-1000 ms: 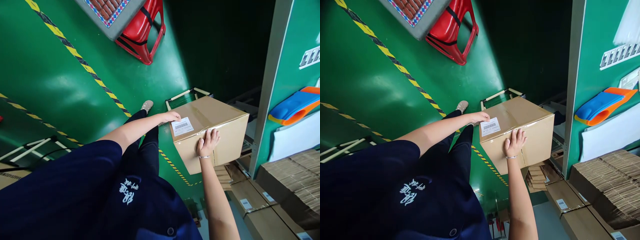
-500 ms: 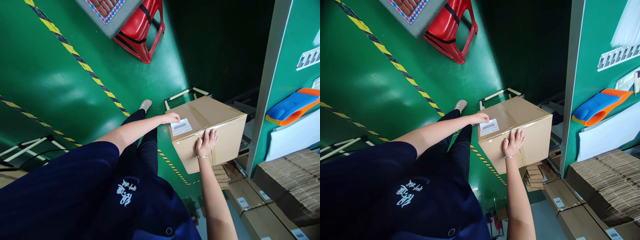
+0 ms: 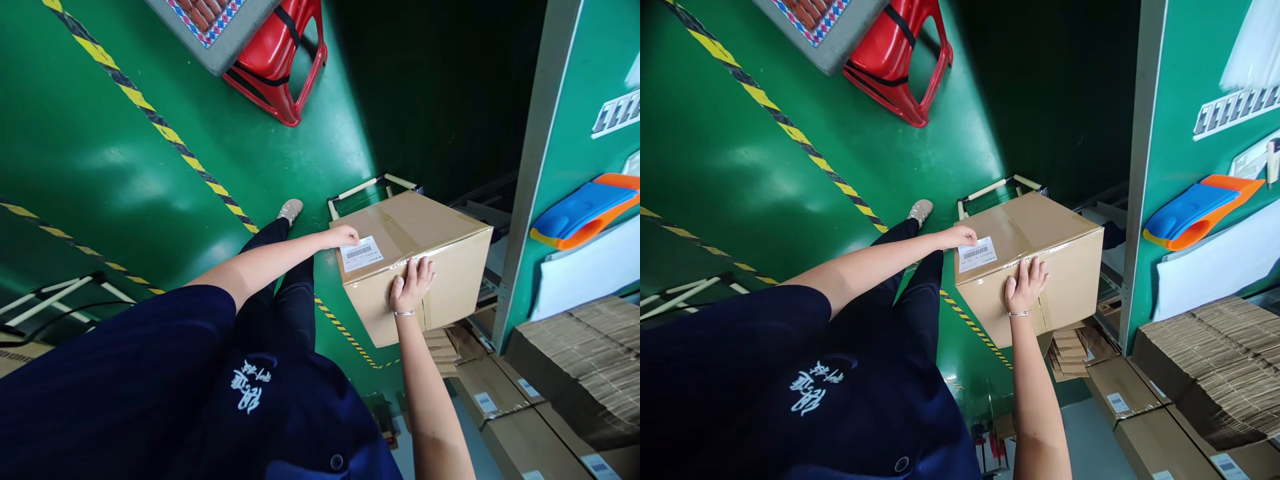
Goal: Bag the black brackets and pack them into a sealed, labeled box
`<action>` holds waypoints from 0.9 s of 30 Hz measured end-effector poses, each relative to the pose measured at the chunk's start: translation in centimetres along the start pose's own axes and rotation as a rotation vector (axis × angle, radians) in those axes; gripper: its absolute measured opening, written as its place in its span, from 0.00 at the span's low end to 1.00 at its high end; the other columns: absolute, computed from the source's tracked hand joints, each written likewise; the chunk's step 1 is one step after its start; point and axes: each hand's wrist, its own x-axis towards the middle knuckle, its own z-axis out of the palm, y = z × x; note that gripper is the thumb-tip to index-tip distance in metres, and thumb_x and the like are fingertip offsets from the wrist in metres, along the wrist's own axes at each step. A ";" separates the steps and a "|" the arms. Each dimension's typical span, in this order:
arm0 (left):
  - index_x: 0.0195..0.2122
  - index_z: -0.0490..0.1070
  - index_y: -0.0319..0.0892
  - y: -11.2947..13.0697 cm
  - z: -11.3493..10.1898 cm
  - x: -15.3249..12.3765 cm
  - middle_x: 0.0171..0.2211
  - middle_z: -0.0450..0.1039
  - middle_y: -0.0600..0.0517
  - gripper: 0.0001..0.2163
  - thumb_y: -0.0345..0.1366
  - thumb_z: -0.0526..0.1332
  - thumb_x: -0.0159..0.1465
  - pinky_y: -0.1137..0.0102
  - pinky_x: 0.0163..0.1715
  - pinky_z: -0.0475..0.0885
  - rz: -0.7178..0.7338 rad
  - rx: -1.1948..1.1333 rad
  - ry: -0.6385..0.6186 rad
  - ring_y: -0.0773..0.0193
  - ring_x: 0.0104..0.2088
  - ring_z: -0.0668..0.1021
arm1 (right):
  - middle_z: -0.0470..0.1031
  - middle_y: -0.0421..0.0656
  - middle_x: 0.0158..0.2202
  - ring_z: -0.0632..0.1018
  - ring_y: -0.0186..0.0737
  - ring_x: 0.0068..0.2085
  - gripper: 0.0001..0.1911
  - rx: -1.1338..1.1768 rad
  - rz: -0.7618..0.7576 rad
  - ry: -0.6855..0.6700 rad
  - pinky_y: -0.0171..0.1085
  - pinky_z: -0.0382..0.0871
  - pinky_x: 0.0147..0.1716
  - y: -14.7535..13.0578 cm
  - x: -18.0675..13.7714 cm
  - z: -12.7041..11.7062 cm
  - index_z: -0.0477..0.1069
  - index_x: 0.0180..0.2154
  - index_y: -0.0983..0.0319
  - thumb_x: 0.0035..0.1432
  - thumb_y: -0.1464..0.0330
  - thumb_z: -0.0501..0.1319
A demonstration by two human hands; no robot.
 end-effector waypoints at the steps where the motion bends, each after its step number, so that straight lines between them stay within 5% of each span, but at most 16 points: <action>1: 0.25 0.73 0.38 0.0 0.0 0.0 0.24 0.73 0.54 0.07 0.36 0.66 0.52 0.74 0.24 0.61 0.000 0.005 0.002 0.67 0.25 0.72 | 0.54 0.56 0.66 0.52 0.59 0.67 0.30 0.000 0.000 0.001 0.65 0.48 0.59 0.0 0.0 0.0 0.58 0.63 0.62 0.62 0.61 0.45; 15: 0.23 0.74 0.37 0.2 0.2 0.0 0.23 0.73 0.54 0.04 0.33 0.67 0.51 0.72 0.27 0.63 0.049 -0.011 0.076 0.67 0.26 0.72 | 0.54 0.57 0.65 0.51 0.58 0.68 0.30 0.004 -0.030 0.033 0.64 0.47 0.60 -0.1 0.0 -0.1 0.57 0.64 0.64 0.62 0.61 0.45; 22: 0.29 0.70 0.38 1.6 -7.8 -1.5 0.25 0.70 0.55 0.04 0.33 0.60 0.59 0.74 0.29 0.62 0.099 -0.106 0.392 0.69 0.27 0.69 | 0.53 0.57 0.66 0.51 0.58 0.68 0.30 -0.004 -0.057 0.050 0.65 0.47 0.60 0.2 -0.1 0.1 0.56 0.64 0.64 0.63 0.62 0.45; 24: 0.28 0.69 0.38 2.0 -8.7 -1.8 0.24 0.68 0.56 0.04 0.33 0.62 0.57 0.75 0.28 0.61 0.094 -0.212 0.297 0.70 0.25 0.69 | 0.53 0.57 0.66 0.51 0.58 0.68 0.30 -0.005 -0.068 0.055 0.65 0.47 0.60 0.2 -0.1 0.1 0.56 0.64 0.64 0.63 0.62 0.45; 27: 0.26 0.70 0.37 2.5 -6.9 -1.8 0.22 0.69 0.57 0.05 0.32 0.65 0.54 0.75 0.27 0.63 0.062 -0.331 0.084 0.71 0.23 0.69 | 0.54 0.57 0.66 0.51 0.58 0.68 0.30 -0.004 -0.097 0.080 0.65 0.47 0.60 0.2 0.0 0.1 0.55 0.64 0.64 0.63 0.63 0.46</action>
